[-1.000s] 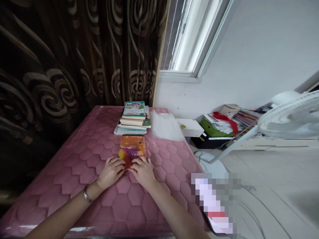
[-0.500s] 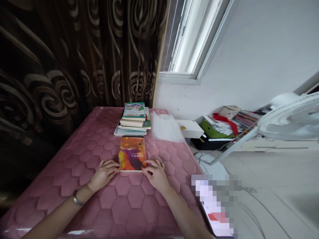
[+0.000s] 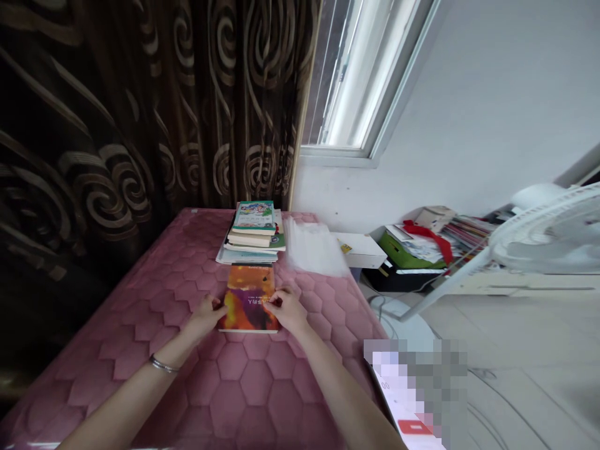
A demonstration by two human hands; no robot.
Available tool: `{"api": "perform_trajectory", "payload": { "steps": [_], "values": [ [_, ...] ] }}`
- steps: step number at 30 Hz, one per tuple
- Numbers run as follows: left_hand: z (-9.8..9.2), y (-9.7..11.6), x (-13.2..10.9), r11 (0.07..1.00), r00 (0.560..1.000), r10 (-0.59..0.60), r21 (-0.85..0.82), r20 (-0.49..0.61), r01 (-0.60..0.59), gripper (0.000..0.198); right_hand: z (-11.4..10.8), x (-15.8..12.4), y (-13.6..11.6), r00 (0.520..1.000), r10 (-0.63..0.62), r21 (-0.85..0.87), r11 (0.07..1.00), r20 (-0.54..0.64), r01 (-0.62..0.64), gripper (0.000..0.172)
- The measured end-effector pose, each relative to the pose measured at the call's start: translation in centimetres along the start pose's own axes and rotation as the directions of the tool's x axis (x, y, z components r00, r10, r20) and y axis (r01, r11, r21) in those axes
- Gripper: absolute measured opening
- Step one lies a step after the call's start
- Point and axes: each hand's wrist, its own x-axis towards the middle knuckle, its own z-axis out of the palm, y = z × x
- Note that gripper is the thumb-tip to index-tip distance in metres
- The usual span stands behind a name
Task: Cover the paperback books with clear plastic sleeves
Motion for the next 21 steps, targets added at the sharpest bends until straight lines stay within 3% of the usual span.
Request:
{"api": "perform_trajectory", "payload": {
  "steps": [6, 11, 16, 21],
  "values": [
    [1.1, 0.3, 1.6, 0.985, 0.983, -0.095, -0.128, 0.156, 0.115, 0.012, 0.4, 0.3, 0.0, 0.998, 0.064, -0.005, 0.998, -0.008, -0.064, 0.017],
    [1.8, 0.6, 0.9, 0.978, 0.988, -0.088, -0.178, 0.125, 0.11, 0.012, -0.3, 0.7, -0.4, 1.0, 0.007, 0.037, 0.999, -0.016, -0.006, 0.012],
    [0.2, -0.1, 0.0, 0.97, 0.98, -0.01, -0.234, 0.201, 0.058, 0.023, -1.9, 2.0, 0.3, 0.999, 0.038, 0.051, 0.998, -0.023, -0.037, 0.011],
    [-2.2, -0.6, 2.9, 0.985, 0.9, 0.109, -0.168, 0.423, -0.04, 0.037, -2.0, 3.4, 1.9, 0.994, 0.11, 0.106, 0.988, 0.027, -0.112, 0.024]
  ]
}}
